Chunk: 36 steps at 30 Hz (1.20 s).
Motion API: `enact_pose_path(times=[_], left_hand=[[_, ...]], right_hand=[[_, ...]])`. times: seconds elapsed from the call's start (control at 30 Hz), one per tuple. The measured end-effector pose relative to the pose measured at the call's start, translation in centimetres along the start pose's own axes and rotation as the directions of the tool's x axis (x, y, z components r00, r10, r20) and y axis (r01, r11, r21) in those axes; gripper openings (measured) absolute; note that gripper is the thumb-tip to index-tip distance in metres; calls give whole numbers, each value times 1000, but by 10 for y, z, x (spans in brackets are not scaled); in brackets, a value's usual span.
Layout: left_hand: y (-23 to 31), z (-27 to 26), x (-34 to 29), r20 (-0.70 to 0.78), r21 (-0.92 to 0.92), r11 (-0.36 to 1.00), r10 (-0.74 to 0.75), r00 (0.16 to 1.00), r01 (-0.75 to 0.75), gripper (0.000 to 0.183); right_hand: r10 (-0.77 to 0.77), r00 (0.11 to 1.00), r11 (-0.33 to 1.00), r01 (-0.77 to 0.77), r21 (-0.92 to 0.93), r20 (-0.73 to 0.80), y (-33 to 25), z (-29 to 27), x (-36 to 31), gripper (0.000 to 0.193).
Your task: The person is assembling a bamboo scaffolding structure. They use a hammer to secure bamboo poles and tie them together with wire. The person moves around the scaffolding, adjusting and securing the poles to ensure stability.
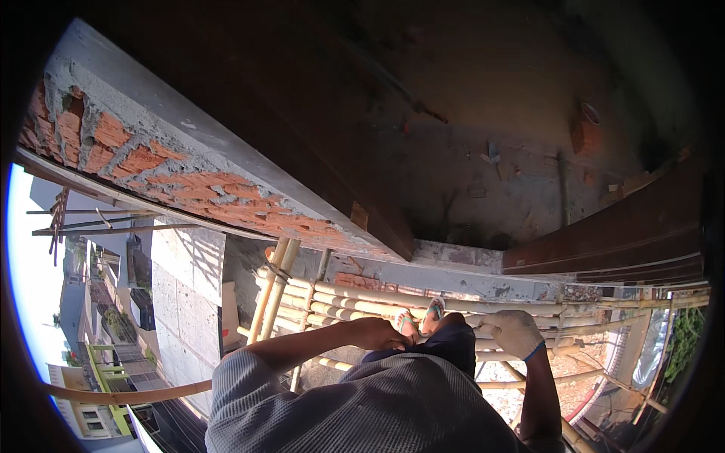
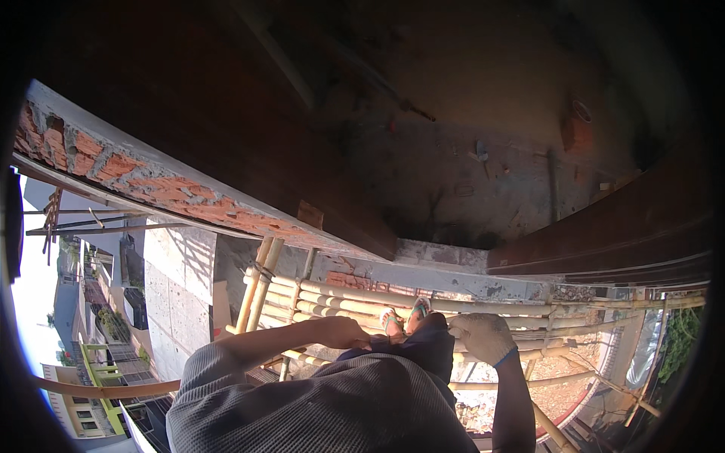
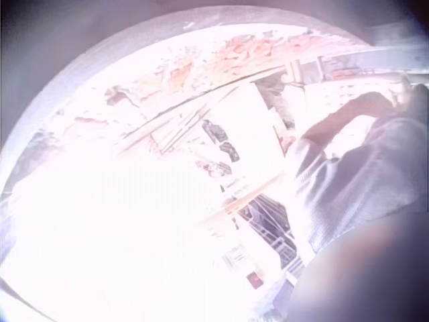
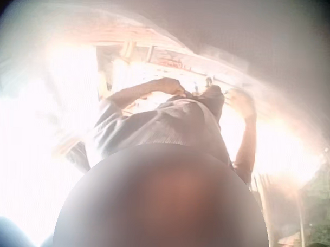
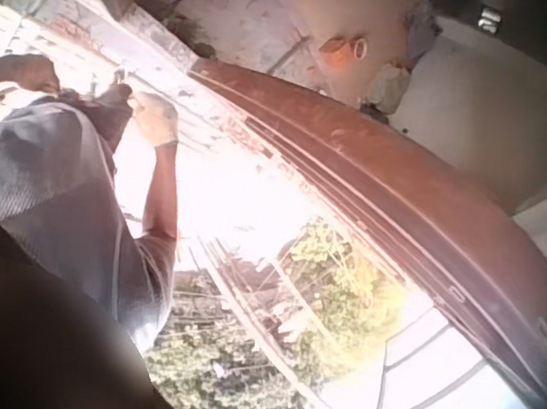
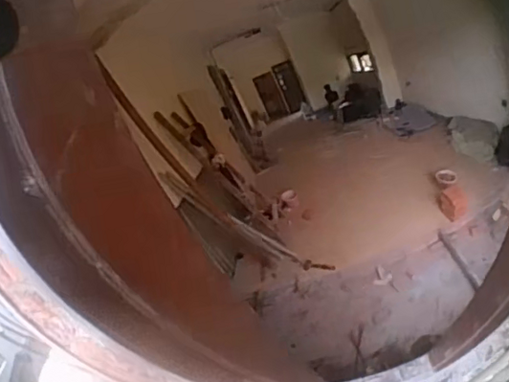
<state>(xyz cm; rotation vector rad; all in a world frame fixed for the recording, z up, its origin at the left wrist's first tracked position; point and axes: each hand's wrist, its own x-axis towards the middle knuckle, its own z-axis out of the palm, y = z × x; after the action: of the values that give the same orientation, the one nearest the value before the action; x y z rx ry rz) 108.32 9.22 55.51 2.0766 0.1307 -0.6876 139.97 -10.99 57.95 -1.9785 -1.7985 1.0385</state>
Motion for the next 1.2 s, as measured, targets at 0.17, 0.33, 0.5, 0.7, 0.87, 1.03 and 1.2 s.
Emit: enact_pose_path(times=[0.17,0.33,0.5,0.7,0.87,1.03,1.2], left_hand=[[-1,32,-33,-451,-389,882,72,890,-268,29],[-52,64,-53,-811,-347,936,-334,481,66,29],[-4,114,-54,-772,-427,856,-177,610,-292,33],[-24,144,-89,-698,-716,694,-713,-69,77,33],[28,187,-31,-848,-453,869,-350,399,-200,32],[30,180,-83,-825,-531,825,-556,-102,-195,35],[-2,194,-98,-688,-725,669,-715,-126,164,36]], right_hand=[[257,965,966,-256,32,-40,-12,22,9,22],[-207,934,972,162,172,292,-82,2,29,25],[-35,999,996,36,-77,8,-97,-8,92,27],[-418,570,898,375,228,707,-82,-10,77,27],[-368,924,926,374,47,-102,-102,-51,135,24],[-168,646,637,648,-418,745,-68,13,137,32],[-533,774,846,503,180,341,-91,-19,155,25]])
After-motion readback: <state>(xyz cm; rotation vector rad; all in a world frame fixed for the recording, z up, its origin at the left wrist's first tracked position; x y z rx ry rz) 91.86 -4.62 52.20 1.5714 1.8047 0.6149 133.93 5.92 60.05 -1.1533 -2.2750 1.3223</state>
